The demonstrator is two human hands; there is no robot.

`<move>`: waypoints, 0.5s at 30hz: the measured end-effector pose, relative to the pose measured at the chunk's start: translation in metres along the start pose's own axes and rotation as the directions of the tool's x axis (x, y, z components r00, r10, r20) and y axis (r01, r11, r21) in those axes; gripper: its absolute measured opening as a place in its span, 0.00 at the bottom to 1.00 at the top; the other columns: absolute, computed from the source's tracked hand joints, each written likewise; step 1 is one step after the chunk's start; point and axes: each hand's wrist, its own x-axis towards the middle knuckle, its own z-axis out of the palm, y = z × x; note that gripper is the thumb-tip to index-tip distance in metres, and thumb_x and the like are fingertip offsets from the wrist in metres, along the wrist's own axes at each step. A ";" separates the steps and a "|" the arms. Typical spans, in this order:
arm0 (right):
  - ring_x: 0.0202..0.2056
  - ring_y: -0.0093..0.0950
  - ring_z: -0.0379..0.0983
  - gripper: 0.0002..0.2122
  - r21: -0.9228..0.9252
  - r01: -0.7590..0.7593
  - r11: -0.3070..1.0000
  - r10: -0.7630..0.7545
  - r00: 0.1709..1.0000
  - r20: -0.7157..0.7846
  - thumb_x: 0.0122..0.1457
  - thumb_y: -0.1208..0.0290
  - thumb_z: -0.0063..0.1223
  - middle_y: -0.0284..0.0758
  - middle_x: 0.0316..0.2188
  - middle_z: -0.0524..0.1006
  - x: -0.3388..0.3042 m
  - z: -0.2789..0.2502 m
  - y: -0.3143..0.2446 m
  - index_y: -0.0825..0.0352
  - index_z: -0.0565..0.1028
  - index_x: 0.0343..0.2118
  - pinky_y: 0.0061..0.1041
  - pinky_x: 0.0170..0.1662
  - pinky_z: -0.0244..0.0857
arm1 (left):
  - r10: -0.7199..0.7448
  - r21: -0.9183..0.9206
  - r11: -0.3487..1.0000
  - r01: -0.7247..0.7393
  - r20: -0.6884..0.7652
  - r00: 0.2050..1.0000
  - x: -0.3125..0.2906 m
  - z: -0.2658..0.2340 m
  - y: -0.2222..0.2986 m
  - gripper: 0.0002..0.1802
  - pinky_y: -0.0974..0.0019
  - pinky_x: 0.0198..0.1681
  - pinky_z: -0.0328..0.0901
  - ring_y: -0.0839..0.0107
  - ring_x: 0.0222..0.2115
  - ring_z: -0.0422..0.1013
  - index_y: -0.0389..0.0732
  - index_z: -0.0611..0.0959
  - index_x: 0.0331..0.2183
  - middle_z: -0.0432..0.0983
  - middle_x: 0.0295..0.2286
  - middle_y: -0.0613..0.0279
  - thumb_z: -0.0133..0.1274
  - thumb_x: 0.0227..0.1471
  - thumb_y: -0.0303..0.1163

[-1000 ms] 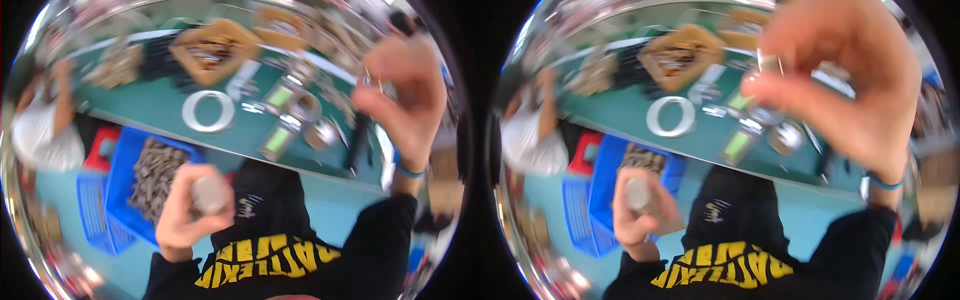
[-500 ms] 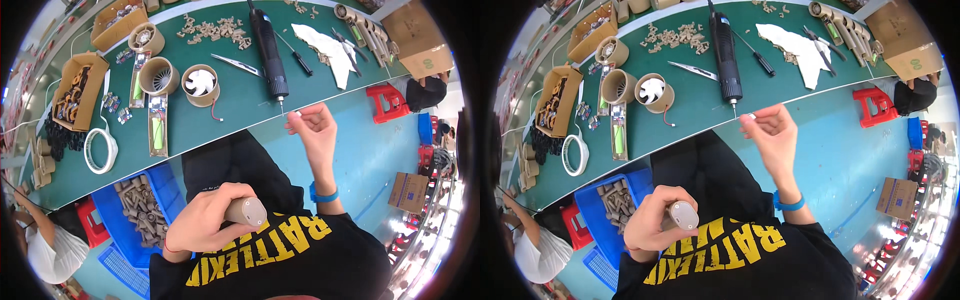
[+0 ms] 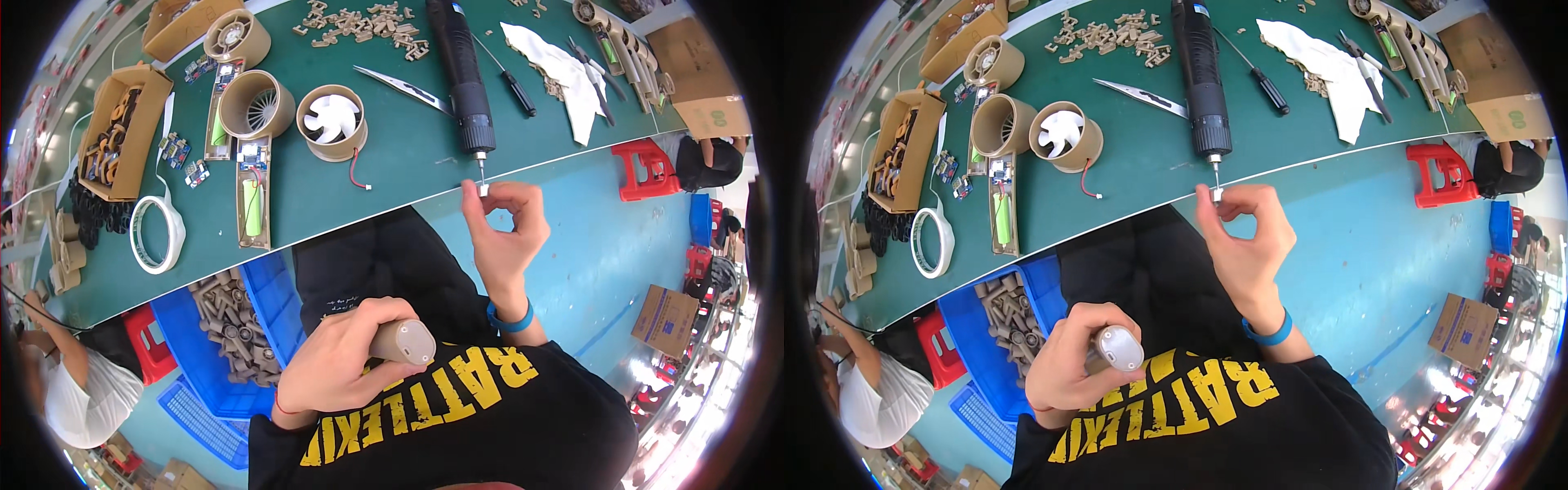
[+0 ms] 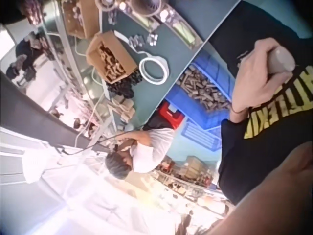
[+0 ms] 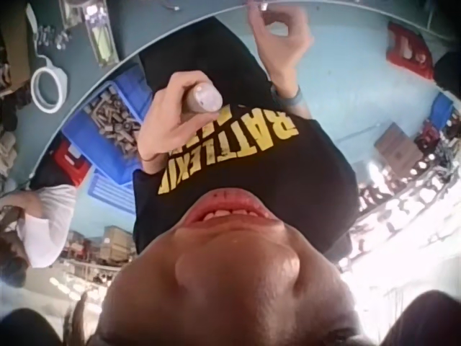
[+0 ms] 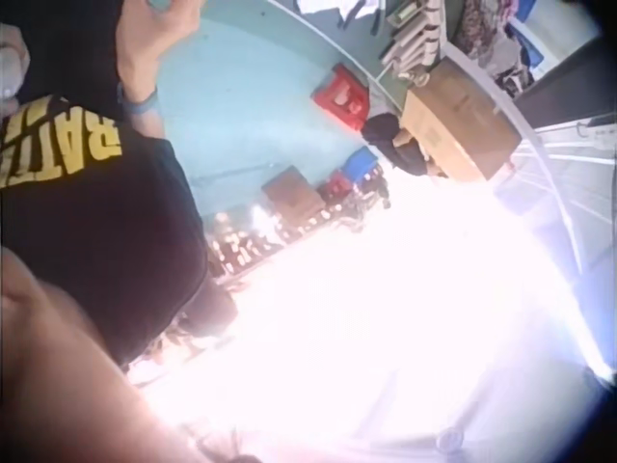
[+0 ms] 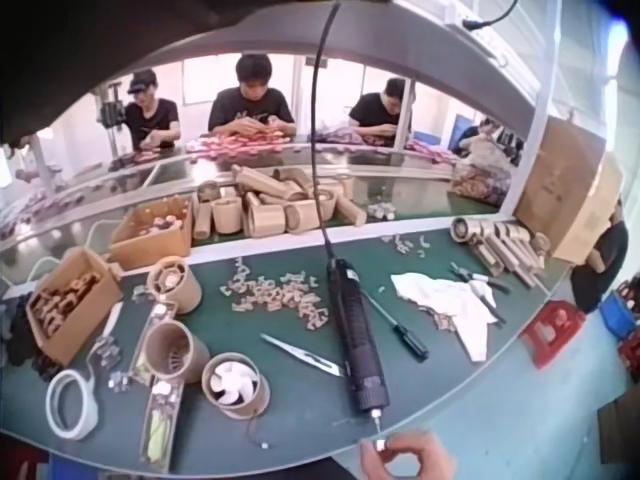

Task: Assembling the components of small portable hand-held fans on an industrial production line.

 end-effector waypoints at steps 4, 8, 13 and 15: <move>0.22 0.15 0.70 0.14 0.035 -0.037 0.999 0.037 0.999 0.016 0.46 0.81 0.69 0.29 0.23 0.74 0.009 0.002 0.005 0.69 0.71 0.31 0.12 0.27 0.63 | -0.022 -0.020 1.000 0.022 -0.002 1.000 0.000 0.000 -0.003 0.29 0.62 0.33 0.70 0.54 0.33 0.76 0.38 0.69 0.45 0.75 0.36 0.53 0.66 0.43 0.28; 0.24 0.14 0.68 0.18 0.050 -0.107 0.993 0.104 0.993 0.063 0.44 0.83 0.68 0.29 0.25 0.72 0.015 -0.002 -0.005 0.68 0.70 0.37 0.13 0.27 0.62 | -0.019 0.024 1.000 0.019 -0.029 0.999 0.005 0.001 0.001 0.31 0.67 0.34 0.68 0.66 0.31 0.76 0.38 0.69 0.43 0.76 0.31 0.57 0.68 0.37 0.20; 0.27 0.16 0.67 0.18 0.228 -0.141 0.964 0.113 0.985 0.129 0.58 0.68 0.57 0.28 0.27 0.72 0.042 -0.023 0.002 0.68 0.68 0.49 0.14 0.28 0.58 | -0.055 0.033 0.998 0.056 -0.043 0.998 0.007 -0.003 -0.001 0.29 0.69 0.33 0.68 0.66 0.30 0.77 0.36 0.70 0.42 0.77 0.30 0.57 0.68 0.39 0.23; 0.25 0.18 0.67 0.23 0.028 -0.202 0.979 0.188 0.948 0.256 0.61 0.58 0.53 0.32 0.26 0.73 0.078 -0.022 -0.012 0.68 0.66 0.53 0.17 0.27 0.59 | -0.083 0.012 0.996 0.084 -0.033 0.996 0.007 -0.002 0.000 0.28 0.69 0.32 0.68 0.66 0.29 0.77 0.36 0.70 0.42 0.77 0.29 0.57 0.68 0.39 0.24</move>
